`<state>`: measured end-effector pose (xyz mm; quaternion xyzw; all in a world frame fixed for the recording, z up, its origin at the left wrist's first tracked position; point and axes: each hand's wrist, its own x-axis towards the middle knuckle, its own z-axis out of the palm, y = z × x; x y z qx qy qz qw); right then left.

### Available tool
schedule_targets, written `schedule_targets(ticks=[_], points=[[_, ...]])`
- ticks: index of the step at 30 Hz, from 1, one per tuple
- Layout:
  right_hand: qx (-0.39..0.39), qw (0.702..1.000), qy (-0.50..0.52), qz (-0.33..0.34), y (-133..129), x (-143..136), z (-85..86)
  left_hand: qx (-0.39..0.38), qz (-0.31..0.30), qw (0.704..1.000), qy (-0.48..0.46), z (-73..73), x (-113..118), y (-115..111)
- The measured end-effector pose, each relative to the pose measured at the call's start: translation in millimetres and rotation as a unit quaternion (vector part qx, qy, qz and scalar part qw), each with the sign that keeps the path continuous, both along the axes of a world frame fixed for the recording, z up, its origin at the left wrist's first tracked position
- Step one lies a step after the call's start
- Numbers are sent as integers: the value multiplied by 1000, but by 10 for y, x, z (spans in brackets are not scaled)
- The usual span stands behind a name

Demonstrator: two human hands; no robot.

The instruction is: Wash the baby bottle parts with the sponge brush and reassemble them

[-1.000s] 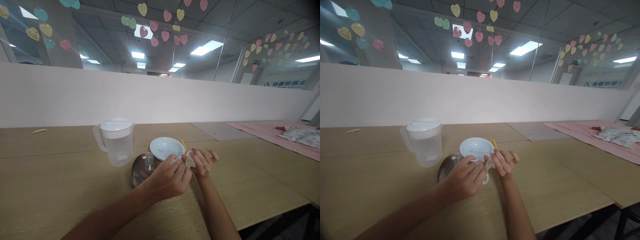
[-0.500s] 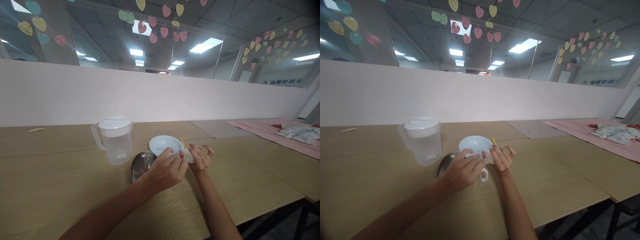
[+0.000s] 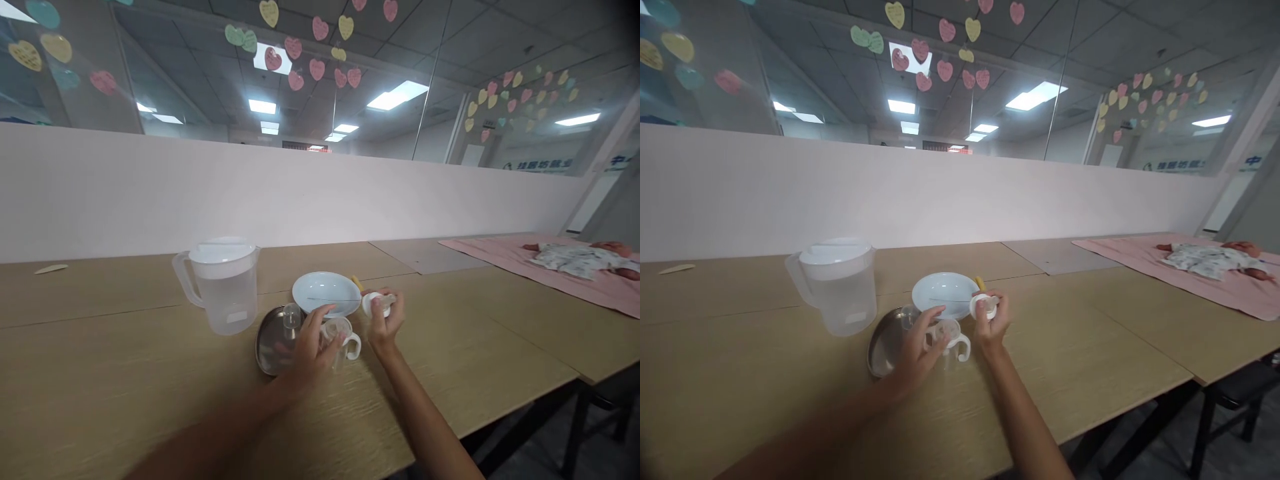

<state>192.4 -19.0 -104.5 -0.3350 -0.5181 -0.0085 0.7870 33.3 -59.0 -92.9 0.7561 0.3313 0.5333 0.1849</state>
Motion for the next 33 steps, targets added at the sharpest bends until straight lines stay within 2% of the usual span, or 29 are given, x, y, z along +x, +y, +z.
schedule_targets(ticks=[3,6,12,19,27,33], points=[[-15,996,-92,14,-83,-73,-114,-80,2,996,-28,-230,88,-25],[2,986,-166,-21,-135,-134,-155,-93,-13,995,-46,-320,149,-65],[-16,967,-248,-51,-159,-208,-80,-59,-2,997,-54,-375,163,-83],[-15,969,-246,-18,-137,-212,-95,-26,7,998,-54,-407,174,-31],[-34,962,-270,33,-149,-195,-69,-57,0,996,-62,-396,161,-62],[2,971,-239,-9,-132,-187,-157,-78,-19,994,-76,-441,159,-34]])
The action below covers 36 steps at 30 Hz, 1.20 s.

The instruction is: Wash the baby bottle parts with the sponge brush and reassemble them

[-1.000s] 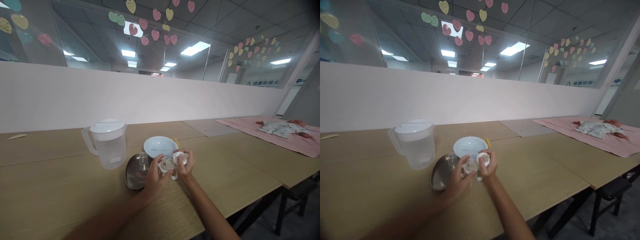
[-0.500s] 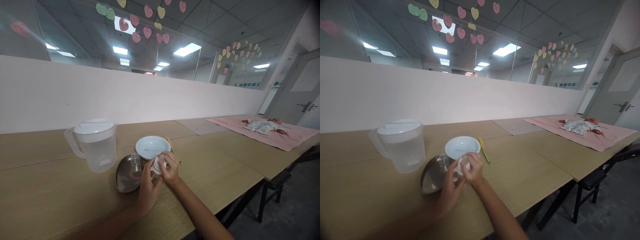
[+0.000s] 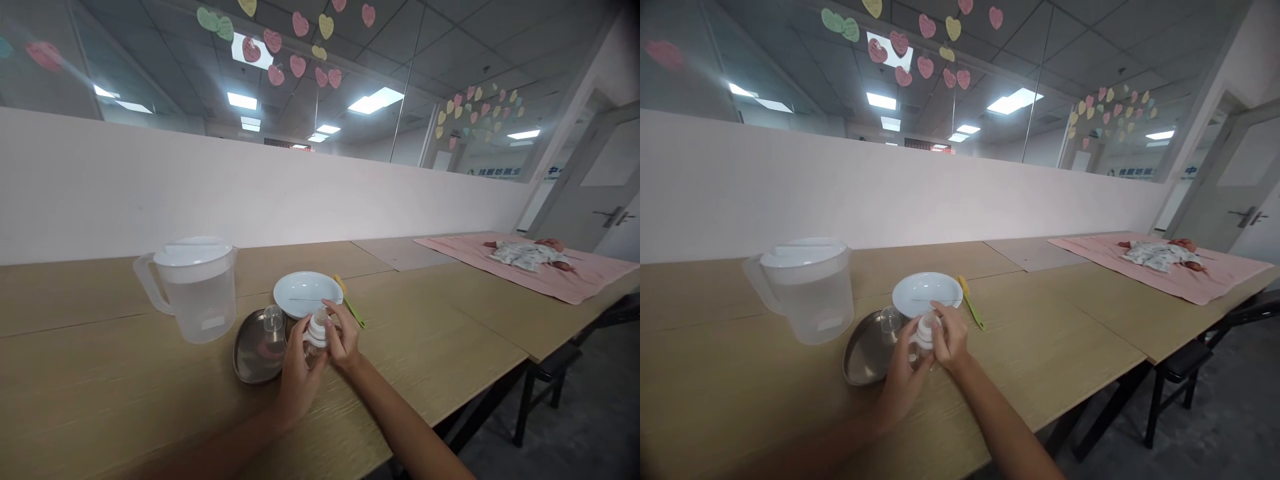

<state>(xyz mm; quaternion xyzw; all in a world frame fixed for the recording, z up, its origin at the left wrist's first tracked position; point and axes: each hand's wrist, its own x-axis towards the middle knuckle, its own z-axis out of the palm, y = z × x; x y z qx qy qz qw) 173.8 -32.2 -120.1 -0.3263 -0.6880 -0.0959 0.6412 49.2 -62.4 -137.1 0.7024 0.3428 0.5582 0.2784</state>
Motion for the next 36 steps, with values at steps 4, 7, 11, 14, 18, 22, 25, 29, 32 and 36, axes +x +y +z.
schedule_targets(ticks=[4,7,11,14,18,22,25,29,32,36], points=[[27,999,32,-3,45,12,-85,-14,-4,1000,-13,13,2,-18],[55,997,59,-8,59,27,-110,-18,-14,999,-24,43,7,-47],[105,993,49,-22,37,47,-67,-17,-3,999,-37,47,17,-50],[137,990,19,-25,10,49,-23,-4,23,999,-40,23,20,-25],[165,986,-22,-24,-31,17,13,-1,25,999,-29,4,11,4],[196,978,-61,-21,-94,-63,60,-21,30,999,-40,9,7,18],[194,976,-94,-5,-133,-122,92,-10,27,998,-47,14,7,21],[178,981,-80,6,-106,-113,68,0,16,999,-40,22,3,14],[149,988,42,-16,-33,-59,12,-12,15,999,-26,40,0,0],[-22,989,144,7,37,-42,-33,-15,8,1000,-6,62,-2,-13]])
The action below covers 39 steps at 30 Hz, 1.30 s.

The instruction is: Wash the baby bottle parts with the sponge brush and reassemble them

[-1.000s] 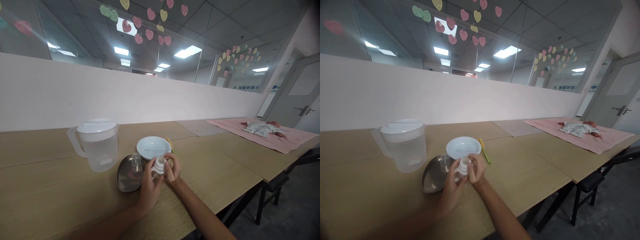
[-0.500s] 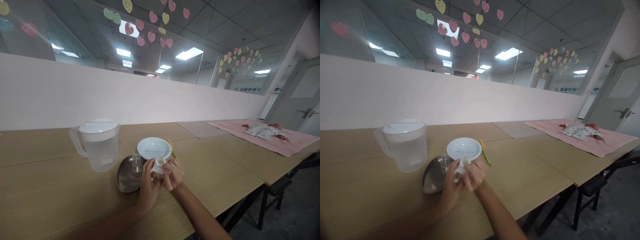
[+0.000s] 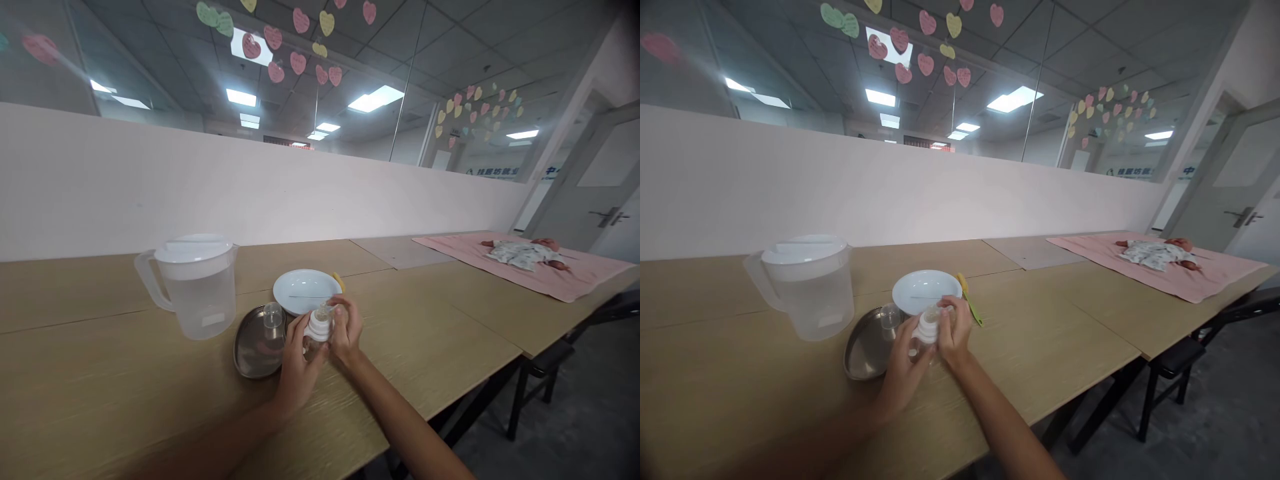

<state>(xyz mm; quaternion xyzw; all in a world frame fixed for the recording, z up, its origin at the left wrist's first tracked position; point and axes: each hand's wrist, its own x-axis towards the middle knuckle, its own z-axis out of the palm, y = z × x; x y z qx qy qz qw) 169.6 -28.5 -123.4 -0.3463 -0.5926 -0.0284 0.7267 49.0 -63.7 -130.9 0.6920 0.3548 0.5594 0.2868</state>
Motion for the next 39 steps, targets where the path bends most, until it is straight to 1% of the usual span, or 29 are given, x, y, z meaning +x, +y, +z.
schedule_targets(ticks=[2,3,5,7,9,12,15,17,22,25,28,32,34,39], points=[[-60,997,-1,47,15,-24,-15,0,-7,1000,2,-3,0,0],[-73,995,5,64,20,-39,-24,-2,-9,1000,2,-8,0,2],[-85,993,45,74,31,-67,-47,-9,-15,1000,-2,-24,0,6],[-93,988,104,67,43,-87,-66,-15,-20,1000,-6,-40,1,11],[-97,984,134,59,54,-95,-68,-15,-21,1000,-8,-48,1,16],[-101,987,113,49,67,-84,-38,-12,-22,1000,-10,-32,2,20],[-131,987,62,66,78,-64,4,-17,-34,999,-17,5,2,15],[-144,986,53,67,88,-58,20,-20,-42,999,-25,28,2,7],[-152,982,110,19,124,-75,4,-26,-32,999,-28,47,1,-5],[-157,978,135,7,132,-84,-5,-26,-32,999,-25,42,1,0],[-163,978,129,12,109,-89,15,-27,-38,999,-24,27,2,12],[-168,979,103,59,71,-95,46,-47,-22,998,-26,-14,6,21],[-173,977,106,72,73,-96,37,-56,-14,998,-29,-32,10,21],[-167,975,144,28,113,-88,-23,-50,-19,998,-29,-48,12,23]])
